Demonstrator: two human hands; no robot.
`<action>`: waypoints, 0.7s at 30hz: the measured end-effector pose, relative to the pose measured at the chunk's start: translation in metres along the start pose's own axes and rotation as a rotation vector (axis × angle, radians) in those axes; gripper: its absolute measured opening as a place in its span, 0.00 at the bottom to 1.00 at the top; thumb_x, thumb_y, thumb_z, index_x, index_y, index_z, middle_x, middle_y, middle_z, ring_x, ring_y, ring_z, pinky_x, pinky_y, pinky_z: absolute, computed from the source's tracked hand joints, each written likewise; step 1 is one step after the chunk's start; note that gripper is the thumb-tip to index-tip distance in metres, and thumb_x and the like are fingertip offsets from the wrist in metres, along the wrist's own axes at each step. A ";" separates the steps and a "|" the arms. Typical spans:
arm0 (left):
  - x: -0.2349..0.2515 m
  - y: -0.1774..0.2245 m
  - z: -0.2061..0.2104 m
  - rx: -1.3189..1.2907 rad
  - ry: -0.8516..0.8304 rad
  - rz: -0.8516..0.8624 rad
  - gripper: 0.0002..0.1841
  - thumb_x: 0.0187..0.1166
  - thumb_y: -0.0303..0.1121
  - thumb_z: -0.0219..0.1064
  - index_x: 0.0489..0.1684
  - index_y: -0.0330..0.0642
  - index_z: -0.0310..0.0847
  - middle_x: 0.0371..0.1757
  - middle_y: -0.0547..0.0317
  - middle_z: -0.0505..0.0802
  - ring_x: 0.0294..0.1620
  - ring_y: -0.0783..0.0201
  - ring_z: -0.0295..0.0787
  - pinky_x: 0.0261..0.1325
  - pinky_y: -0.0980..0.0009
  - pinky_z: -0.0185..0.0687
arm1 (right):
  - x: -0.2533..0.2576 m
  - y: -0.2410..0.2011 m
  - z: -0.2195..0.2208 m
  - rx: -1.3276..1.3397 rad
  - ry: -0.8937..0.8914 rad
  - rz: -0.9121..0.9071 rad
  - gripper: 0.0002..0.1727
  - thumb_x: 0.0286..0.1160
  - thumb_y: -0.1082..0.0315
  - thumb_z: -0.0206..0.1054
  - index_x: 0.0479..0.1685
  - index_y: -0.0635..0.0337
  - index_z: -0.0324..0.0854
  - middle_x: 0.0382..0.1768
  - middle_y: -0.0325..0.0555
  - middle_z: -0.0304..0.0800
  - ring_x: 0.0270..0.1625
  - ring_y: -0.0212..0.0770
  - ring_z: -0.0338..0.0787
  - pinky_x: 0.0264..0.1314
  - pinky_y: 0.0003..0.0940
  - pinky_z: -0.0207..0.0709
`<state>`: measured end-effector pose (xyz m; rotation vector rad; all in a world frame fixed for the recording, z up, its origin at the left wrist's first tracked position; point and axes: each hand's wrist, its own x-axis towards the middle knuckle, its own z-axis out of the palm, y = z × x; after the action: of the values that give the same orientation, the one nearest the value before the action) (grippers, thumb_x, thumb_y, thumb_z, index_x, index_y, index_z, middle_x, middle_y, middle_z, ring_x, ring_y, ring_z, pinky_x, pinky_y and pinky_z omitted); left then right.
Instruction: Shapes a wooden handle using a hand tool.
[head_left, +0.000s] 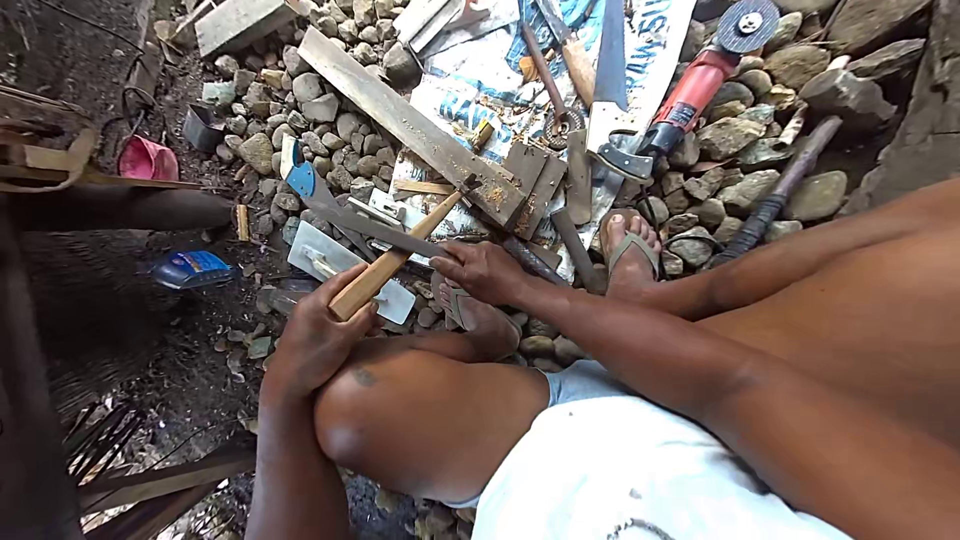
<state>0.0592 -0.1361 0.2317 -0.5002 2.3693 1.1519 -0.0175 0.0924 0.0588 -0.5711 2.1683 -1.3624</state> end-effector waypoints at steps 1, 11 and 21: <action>0.000 0.000 0.000 0.004 -0.001 0.005 0.33 0.74 0.25 0.74 0.82 0.56 0.75 0.42 0.51 0.97 0.34 0.54 0.98 0.43 0.57 0.99 | 0.001 0.003 0.003 0.026 0.002 -0.008 0.30 0.90 0.36 0.49 0.63 0.47 0.86 0.26 0.46 0.89 0.29 0.49 0.91 0.32 0.57 0.84; 0.000 0.000 -0.002 0.027 0.010 0.012 0.32 0.74 0.27 0.74 0.81 0.57 0.75 0.41 0.53 0.98 0.34 0.55 0.98 0.43 0.59 0.99 | 0.009 0.021 -0.001 0.078 -0.003 0.092 0.31 0.91 0.36 0.47 0.62 0.47 0.87 0.30 0.48 0.91 0.33 0.50 0.92 0.37 0.60 0.84; 0.000 -0.001 -0.001 0.060 -0.005 0.021 0.32 0.75 0.29 0.74 0.82 0.58 0.75 0.42 0.54 0.97 0.33 0.56 0.97 0.43 0.58 0.98 | 0.013 0.018 -0.007 0.052 -0.071 0.102 0.33 0.89 0.33 0.46 0.65 0.46 0.86 0.34 0.49 0.92 0.39 0.53 0.93 0.43 0.63 0.84</action>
<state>0.0594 -0.1380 0.2314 -0.4525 2.4028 1.0869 -0.0333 0.0967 0.0425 -0.4748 2.0697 -1.3205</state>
